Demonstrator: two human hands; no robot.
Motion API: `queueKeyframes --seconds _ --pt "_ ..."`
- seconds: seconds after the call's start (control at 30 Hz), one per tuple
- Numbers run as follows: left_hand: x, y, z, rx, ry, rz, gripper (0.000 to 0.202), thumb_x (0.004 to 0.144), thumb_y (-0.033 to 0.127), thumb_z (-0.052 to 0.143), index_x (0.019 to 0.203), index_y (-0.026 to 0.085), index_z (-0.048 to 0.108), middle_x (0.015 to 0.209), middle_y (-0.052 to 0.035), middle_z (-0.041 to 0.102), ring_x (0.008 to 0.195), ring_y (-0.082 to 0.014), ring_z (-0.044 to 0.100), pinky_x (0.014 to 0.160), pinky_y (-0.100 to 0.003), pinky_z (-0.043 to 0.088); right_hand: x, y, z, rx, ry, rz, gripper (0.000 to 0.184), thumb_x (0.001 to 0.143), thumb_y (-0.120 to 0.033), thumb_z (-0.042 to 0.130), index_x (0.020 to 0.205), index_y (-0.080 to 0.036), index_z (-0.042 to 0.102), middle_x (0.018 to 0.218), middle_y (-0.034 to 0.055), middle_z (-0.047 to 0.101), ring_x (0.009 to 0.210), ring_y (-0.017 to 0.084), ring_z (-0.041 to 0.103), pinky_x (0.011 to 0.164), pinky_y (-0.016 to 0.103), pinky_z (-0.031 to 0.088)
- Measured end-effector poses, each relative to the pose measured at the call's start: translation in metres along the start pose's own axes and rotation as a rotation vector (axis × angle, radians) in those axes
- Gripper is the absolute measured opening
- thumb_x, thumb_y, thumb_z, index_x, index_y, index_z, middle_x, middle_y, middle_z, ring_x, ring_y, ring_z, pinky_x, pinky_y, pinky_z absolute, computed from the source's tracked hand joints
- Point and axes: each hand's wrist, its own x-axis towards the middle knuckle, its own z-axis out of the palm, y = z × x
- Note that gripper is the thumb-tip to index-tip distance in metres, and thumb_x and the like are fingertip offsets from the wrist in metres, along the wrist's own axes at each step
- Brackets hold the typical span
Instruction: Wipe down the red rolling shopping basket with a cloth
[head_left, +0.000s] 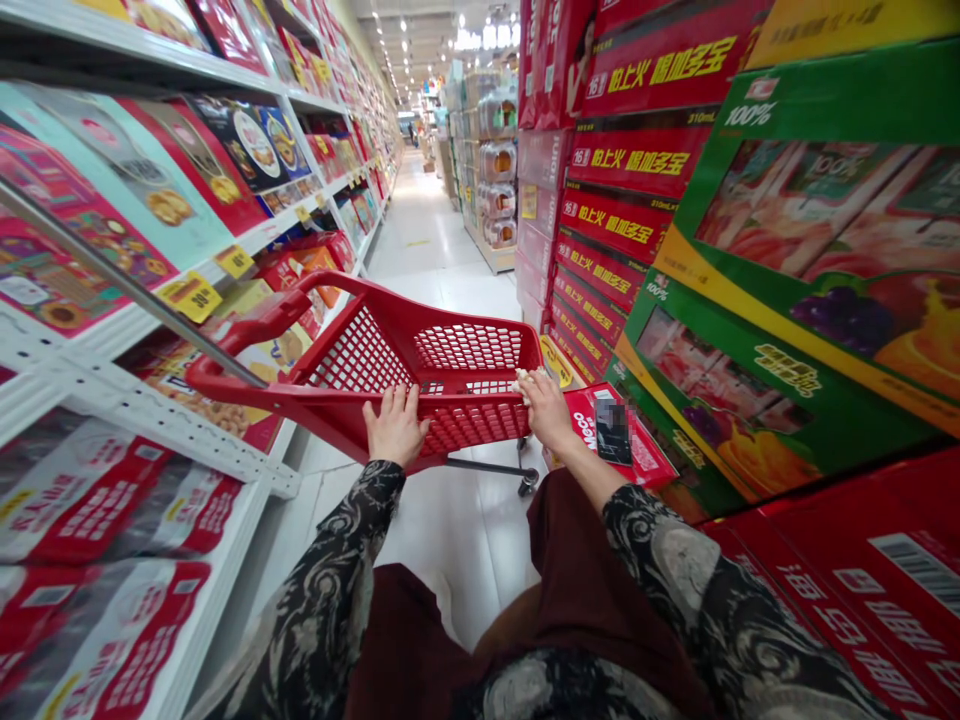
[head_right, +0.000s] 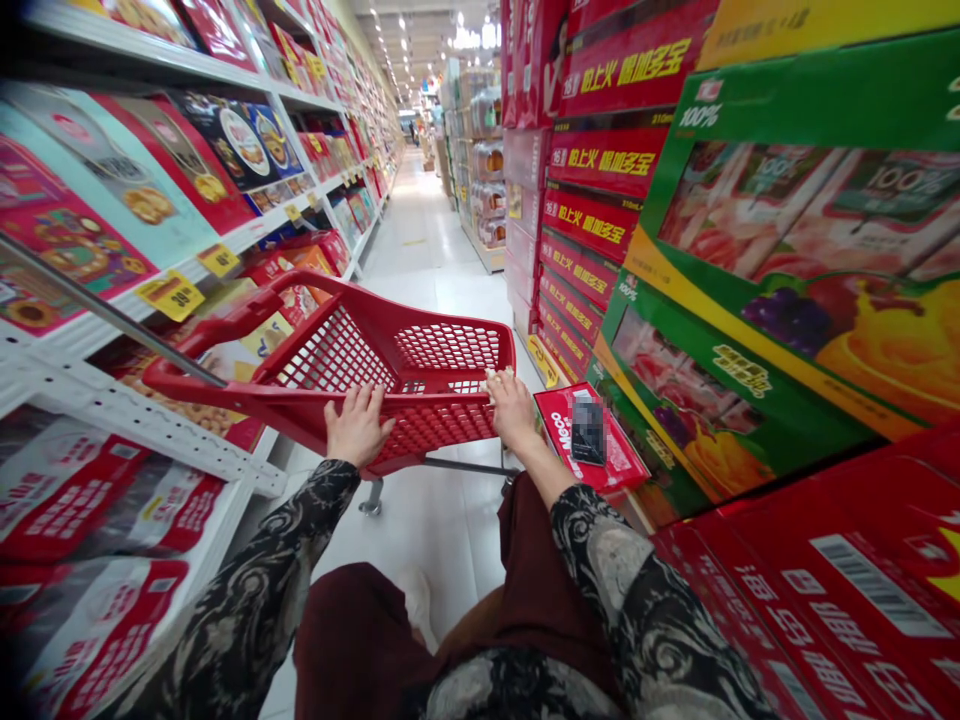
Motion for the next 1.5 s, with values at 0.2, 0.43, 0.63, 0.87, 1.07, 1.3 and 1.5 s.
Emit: queueKeyframes --seconds 0.2,0.43,0.63,0.87,1.07,1.3,1.5 --pt "-0.005 0.009 -0.004 -0.003 0.024 0.020 0.057 0.083 0.035 0.042 0.136 0.015 0.038 0.139 -0.0167 0.043 0.129 -0.0313 0.033 0.100 -0.056 0.027 -0.002 -0.009 0.012 0.127 0.081 0.079 0.054 0.073 0.002 0.038 0.122 -0.011 0.056 0.136 0.0145 0.046 0.131 0.025 0.034 0.109 0.047 0.029" --pt "-0.010 0.003 -0.003 -0.007 0.046 0.021 0.059 0.083 0.034 0.043 0.137 0.014 0.036 0.138 -0.0177 0.044 0.128 -0.0323 0.034 0.097 -0.055 0.029 -0.011 0.000 0.010 0.170 0.024 -0.128 0.054 0.074 0.004 0.040 0.118 -0.020 0.059 0.135 0.0094 0.049 0.133 0.021 0.034 0.108 0.048 0.031" --pt "-0.012 0.002 -0.006 0.016 0.047 0.030 0.055 0.084 0.033 0.042 0.136 0.016 0.038 0.137 -0.0167 0.045 0.127 -0.0306 0.035 0.096 -0.052 0.031 0.005 0.031 0.008 0.200 0.028 0.007 0.042 0.073 0.002 0.042 0.101 -0.016 0.067 0.128 0.0115 0.054 0.124 0.020 0.045 0.106 0.044 0.035" --pt "0.000 0.006 -0.015 -0.019 0.072 0.072 0.040 0.089 0.039 0.033 0.112 0.022 0.061 0.102 -0.0111 0.066 0.102 -0.0283 0.052 0.096 -0.052 0.027 0.037 0.045 0.005 0.260 0.063 0.134 0.043 0.070 0.000 0.041 0.101 -0.016 0.067 0.115 0.0096 0.061 0.107 0.020 0.057 0.099 0.039 0.043" --pt "0.009 0.008 -0.014 -0.073 0.038 0.085 0.041 0.091 0.039 0.029 0.094 0.024 0.067 0.092 -0.0094 0.067 0.092 -0.0247 0.055 0.087 -0.042 0.032 0.013 0.029 0.005 0.256 0.121 0.057 0.052 0.070 0.002 0.039 0.112 -0.017 0.063 0.130 0.0090 0.052 0.124 0.020 0.044 0.107 0.042 0.035" --pt "0.009 0.009 -0.012 -0.014 0.062 0.078 0.042 0.091 0.040 0.028 0.096 0.024 0.066 0.092 -0.0079 0.067 0.091 -0.0234 0.055 0.085 -0.039 0.032 -0.007 -0.032 0.013 0.182 0.004 -0.142 0.052 0.079 0.001 0.038 0.122 -0.020 0.057 0.137 0.0086 0.048 0.134 0.020 0.032 0.110 0.044 0.030" --pt "0.006 0.009 -0.014 -0.012 0.060 0.077 0.041 0.091 0.041 0.029 0.095 0.024 0.066 0.091 -0.0082 0.067 0.091 -0.0235 0.055 0.083 -0.039 0.032 0.005 0.000 -0.002 0.124 0.049 -0.029 0.052 0.077 0.002 0.038 0.121 -0.016 0.058 0.135 0.0109 0.049 0.132 0.022 0.035 0.110 0.046 0.029"
